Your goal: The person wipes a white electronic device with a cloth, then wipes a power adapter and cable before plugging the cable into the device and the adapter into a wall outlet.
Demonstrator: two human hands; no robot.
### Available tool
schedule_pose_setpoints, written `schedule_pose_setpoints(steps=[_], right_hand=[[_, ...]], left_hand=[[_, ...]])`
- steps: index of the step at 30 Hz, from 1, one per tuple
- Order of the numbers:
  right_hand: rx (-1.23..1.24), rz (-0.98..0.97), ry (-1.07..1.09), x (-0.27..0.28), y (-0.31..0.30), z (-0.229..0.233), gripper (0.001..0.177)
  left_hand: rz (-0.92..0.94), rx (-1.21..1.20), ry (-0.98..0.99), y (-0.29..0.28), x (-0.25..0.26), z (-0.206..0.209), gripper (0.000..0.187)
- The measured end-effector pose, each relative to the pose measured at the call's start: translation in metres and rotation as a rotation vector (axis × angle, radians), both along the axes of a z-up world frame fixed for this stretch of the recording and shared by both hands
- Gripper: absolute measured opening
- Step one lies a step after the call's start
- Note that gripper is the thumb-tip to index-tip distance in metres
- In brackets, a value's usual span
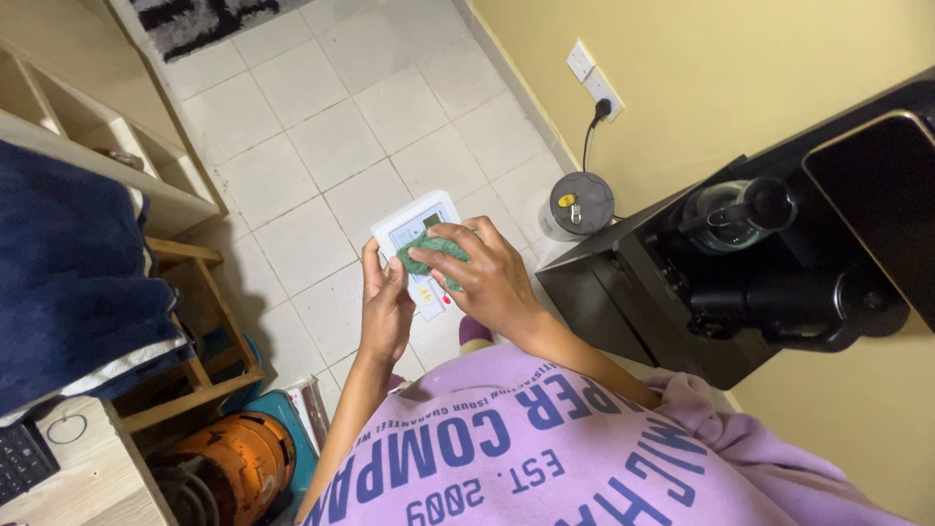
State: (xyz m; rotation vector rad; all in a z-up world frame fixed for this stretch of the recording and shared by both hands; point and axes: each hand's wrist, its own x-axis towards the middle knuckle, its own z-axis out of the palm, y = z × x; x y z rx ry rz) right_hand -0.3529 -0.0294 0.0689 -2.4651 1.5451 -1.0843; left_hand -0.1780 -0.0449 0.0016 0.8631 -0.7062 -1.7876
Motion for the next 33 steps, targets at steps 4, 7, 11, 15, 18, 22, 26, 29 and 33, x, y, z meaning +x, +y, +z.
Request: schedule_pose_setpoints(steps=[4,7,11,15,18,22,26,29,33], right_hand=[[0.003,-0.100,-0.073,-0.002,-0.001,0.004,0.040],[0.013,-0.190,-0.139,-0.011,-0.010,0.012,0.039],[0.039,-0.045,-0.083,0.005,-0.011,0.014,0.036],[-0.102,0.209,0.136,0.019,-0.008,0.009,0.034],[0.033,0.095,-0.126,0.012,-0.022,0.009,0.032],[0.151,0.043,-0.194,0.013,-0.022,0.012,0.021],[0.063,0.159,-0.053,0.028,-0.015,0.016,0.025],[0.094,0.307,-0.123,0.032,-0.019,0.011,0.023],[0.099,0.181,-0.250,0.022,-0.034,-0.007,0.019]], left_hand=[[-0.034,-0.026,-0.247,0.004,-0.005,-0.007,0.058],[-0.069,-0.046,-0.344,0.008,-0.009,-0.001,0.061],[-0.105,-0.067,-0.443,0.011,-0.009,0.003,0.065],[0.041,-0.317,-0.536,0.016,-0.009,-0.007,0.052],[0.154,-0.522,-0.815,0.017,0.002,0.003,0.056],[0.162,-0.360,-0.810,0.029,0.010,0.017,0.063],[0.189,-0.256,-0.825,0.035,0.015,0.016,0.063],[0.264,-0.449,-0.852,0.040,0.021,0.021,0.057],[0.200,-0.191,-0.739,0.044,0.034,0.027,0.063]])
